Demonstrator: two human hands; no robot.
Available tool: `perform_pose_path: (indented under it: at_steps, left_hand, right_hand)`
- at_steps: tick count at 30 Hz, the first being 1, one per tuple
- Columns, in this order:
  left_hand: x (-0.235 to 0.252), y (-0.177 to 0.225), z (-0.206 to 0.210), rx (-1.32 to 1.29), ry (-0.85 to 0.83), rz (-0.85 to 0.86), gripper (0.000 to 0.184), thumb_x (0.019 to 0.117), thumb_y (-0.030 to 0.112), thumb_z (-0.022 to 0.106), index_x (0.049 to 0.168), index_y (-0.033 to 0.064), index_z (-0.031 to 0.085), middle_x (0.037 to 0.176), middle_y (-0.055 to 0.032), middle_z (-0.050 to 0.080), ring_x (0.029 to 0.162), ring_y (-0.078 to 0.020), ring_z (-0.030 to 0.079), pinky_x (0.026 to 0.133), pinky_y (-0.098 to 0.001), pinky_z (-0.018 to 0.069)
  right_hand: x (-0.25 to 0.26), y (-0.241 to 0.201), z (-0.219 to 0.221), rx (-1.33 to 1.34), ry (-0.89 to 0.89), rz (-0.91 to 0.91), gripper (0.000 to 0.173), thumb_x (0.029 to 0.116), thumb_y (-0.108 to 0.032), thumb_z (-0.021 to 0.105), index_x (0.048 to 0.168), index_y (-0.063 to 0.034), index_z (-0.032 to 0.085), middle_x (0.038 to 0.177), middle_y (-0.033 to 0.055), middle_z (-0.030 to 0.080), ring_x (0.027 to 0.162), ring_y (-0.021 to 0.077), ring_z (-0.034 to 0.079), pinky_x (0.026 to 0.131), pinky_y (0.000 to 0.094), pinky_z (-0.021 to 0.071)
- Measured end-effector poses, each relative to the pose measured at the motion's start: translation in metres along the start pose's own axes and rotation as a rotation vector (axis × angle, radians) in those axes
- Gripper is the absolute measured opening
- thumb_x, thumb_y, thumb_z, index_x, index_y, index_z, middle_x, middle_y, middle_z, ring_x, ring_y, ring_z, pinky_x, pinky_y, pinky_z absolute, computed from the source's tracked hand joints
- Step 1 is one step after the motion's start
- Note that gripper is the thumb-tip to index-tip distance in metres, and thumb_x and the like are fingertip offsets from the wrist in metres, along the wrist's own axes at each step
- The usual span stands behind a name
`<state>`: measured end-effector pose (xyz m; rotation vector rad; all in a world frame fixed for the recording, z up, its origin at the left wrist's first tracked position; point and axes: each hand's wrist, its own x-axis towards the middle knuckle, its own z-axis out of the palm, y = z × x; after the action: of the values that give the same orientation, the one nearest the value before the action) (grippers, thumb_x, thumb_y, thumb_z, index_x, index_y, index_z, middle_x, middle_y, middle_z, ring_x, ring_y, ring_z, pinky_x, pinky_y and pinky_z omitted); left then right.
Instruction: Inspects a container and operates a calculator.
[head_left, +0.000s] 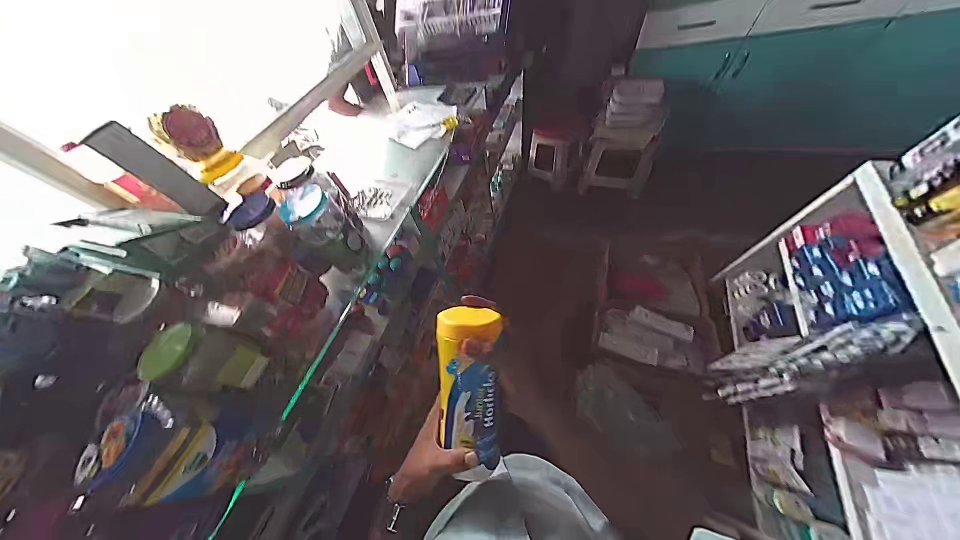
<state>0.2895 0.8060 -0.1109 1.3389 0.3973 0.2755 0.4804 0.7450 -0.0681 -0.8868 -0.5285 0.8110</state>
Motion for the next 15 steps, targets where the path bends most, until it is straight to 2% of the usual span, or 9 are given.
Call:
perform_pose_path:
  at_steps: [2,4,5,6,7,8,11,13,15]
  left_hand:
    - [0.062,0.001,-0.013,-0.058,-0.134,0.069,0.073,0.0766,0.029,0.088,0.136,0.0095,0.05,0.117,0.0047,0.072,0.106,-0.0064,0.069,0.096,-0.0299,0.0581]
    - [0.133,0.001,-0.032,-0.165,-0.397,0.115,0.066,0.0766,0.024,0.089,0.135,0.0187,0.06,0.121,0.0063,0.073,0.111,-0.0065,0.068,0.1,-0.0308,0.0562]
    - [0.172,0.005,-0.036,-0.177,-0.527,0.128,0.067,0.0769,0.023,0.089,0.137,0.0214,0.06,0.125,0.0084,0.072,0.114,-0.0048,0.067,0.102,-0.0294,0.0547]
    - [0.208,0.01,-0.035,-0.172,-0.626,0.129,0.069,0.0768,0.022,0.089,0.138,0.0213,0.059,0.126,0.0096,0.07,0.116,-0.0035,0.065,0.103,-0.0281,0.0536]
    - [0.239,0.017,-0.027,-0.144,-0.661,0.116,0.07,0.0743,0.02,0.091,0.136,0.0185,0.058,0.124,0.0096,0.071,0.114,-0.0028,0.066,0.103,-0.0274,0.0539]
    - [0.268,0.024,-0.017,-0.093,-0.63,0.102,0.072,0.0695,0.019,0.092,0.132,0.0128,0.059,0.119,0.0078,0.073,0.11,-0.0033,0.067,0.1,-0.0275,0.0555]
    - [0.349,0.033,0.018,0.07,-0.528,0.097,0.08,0.0595,0.013,0.093,0.129,-0.0044,0.057,0.113,-0.0049,0.074,0.105,-0.0094,0.07,0.096,-0.0314,0.0585]
    - [0.407,0.029,0.044,0.103,-0.524,0.128,0.085,0.0582,0.015,0.093,0.13,-0.0081,0.054,0.115,-0.0092,0.073,0.106,-0.0107,0.07,0.098,-0.0317,0.0578]
    - [0.465,0.028,0.068,0.036,-0.54,0.131,0.085,0.0584,0.017,0.094,0.129,-0.0087,0.054,0.114,-0.0077,0.073,0.105,-0.0087,0.07,0.098,-0.0295,0.0573]
  right_hand:
    - [0.046,-0.013,-0.025,-0.115,-0.05,-0.072,0.075,0.0781,-0.042,0.084,0.137,-0.0069,0.055,0.123,0.0013,0.067,0.109,0.0084,0.066,0.094,0.0275,0.0571]
    - [0.089,-0.037,-0.053,-0.189,-0.137,-0.184,0.072,0.0774,-0.051,0.084,0.131,-0.0087,0.06,0.12,-0.0006,0.07,0.109,0.0083,0.066,0.095,0.0275,0.0564]
    - [0.112,-0.054,-0.07,-0.225,-0.194,-0.227,0.076,0.0763,-0.052,0.084,0.132,-0.0068,0.058,0.118,0.0014,0.072,0.108,0.0107,0.068,0.093,0.029,0.0575]
    - [0.134,-0.068,-0.092,-0.247,-0.268,-0.245,0.083,0.0775,-0.05,0.085,0.137,-0.0024,0.051,0.12,0.0079,0.072,0.109,0.0178,0.069,0.094,0.0349,0.0587]
    - [0.152,-0.08,-0.113,-0.273,-0.305,-0.245,0.087,0.0779,-0.049,0.086,0.14,-0.001,0.048,0.12,0.0116,0.07,0.109,0.0225,0.07,0.094,0.0394,0.059]
    - [0.167,-0.09,-0.133,-0.307,-0.29,-0.257,0.085,0.0771,-0.047,0.086,0.139,-0.0016,0.05,0.119,0.012,0.07,0.108,0.0236,0.069,0.093,0.0407,0.059]
    - [0.206,-0.118,-0.174,-0.37,-0.09,-0.335,0.078,0.0722,-0.044,0.089,0.133,-0.0083,0.055,0.115,0.0089,0.072,0.106,0.0235,0.071,0.092,0.0398,0.0604]
    - [0.237,-0.135,-0.201,-0.375,0.07,-0.408,0.074,0.0713,-0.039,0.089,0.13,-0.0108,0.055,0.113,0.0073,0.072,0.104,0.0225,0.072,0.091,0.0378,0.0612]
    - [0.276,-0.144,-0.236,-0.365,0.215,-0.492,0.073,0.0758,-0.039,0.086,0.133,-0.0082,0.052,0.114,0.0108,0.072,0.104,0.0255,0.072,0.09,0.0401,0.0614]
